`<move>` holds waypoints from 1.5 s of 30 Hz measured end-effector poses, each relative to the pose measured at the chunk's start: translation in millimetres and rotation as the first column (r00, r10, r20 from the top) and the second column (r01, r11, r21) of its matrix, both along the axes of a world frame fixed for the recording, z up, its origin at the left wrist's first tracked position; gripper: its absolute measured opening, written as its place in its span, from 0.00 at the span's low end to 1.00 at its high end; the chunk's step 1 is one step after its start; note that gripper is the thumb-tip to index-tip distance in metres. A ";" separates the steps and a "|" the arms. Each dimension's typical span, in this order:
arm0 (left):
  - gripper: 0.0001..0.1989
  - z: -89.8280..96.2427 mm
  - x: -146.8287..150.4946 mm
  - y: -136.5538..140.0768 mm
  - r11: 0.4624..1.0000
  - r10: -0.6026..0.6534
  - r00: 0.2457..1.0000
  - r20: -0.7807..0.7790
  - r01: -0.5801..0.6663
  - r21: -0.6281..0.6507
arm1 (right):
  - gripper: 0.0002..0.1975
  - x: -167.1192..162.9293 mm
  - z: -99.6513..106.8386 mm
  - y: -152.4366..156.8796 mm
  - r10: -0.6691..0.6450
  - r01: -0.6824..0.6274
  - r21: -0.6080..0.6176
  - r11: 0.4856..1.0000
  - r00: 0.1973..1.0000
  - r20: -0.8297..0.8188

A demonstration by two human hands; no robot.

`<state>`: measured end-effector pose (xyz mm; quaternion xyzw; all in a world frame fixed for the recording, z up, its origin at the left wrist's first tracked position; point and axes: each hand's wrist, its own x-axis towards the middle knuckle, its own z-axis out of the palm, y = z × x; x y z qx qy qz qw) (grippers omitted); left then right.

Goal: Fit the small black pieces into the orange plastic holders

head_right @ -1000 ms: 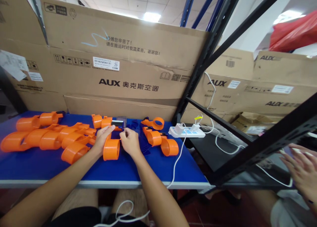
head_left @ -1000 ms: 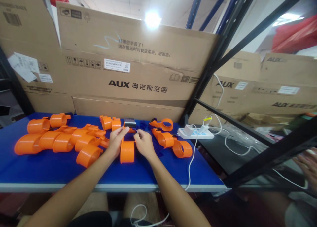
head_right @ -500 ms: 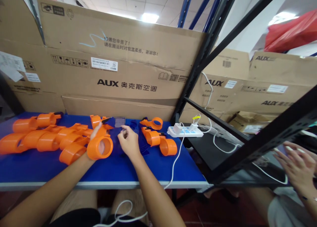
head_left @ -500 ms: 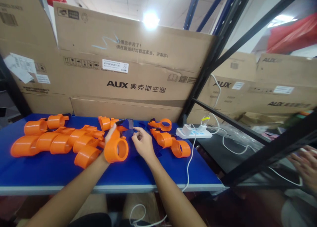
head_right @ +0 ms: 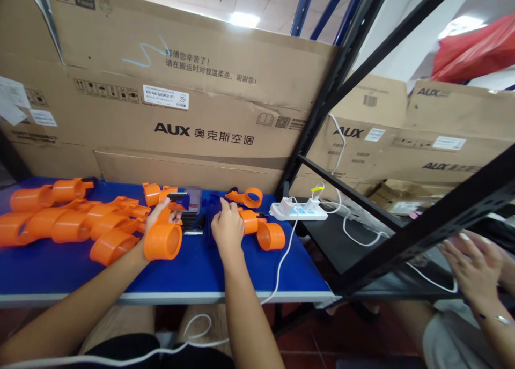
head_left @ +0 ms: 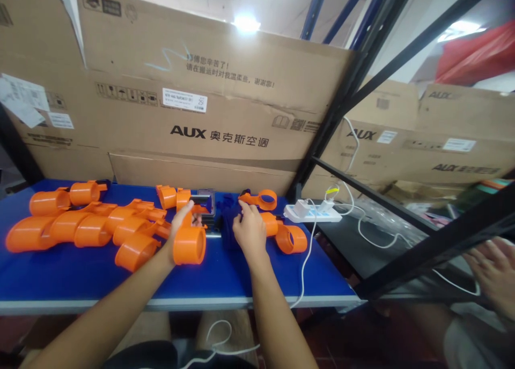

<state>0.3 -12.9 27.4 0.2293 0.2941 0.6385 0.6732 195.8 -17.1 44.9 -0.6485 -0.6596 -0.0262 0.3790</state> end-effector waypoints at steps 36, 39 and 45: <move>0.18 -5.9 7.5 -6.4 0.978 0.127 0.912 -0.389 -0.050 0.201 | 0.17 -28.9 -13.6 -1.6 0.502 -0.520 0.284 0.806 0.854 0.140; 0.17 -6.4 8.1 -6.6 0.978 0.122 0.915 -0.384 -0.044 0.205 | 0.17 -29.2 -12.8 -2.1 0.508 -0.524 0.288 0.801 0.851 0.134; 0.16 -5.4 9.3 -5.2 0.987 0.084 0.947 -0.311 -0.036 0.158 | 0.18 -27.2 -13.1 -0.4 0.539 -0.542 0.288 0.790 0.837 0.098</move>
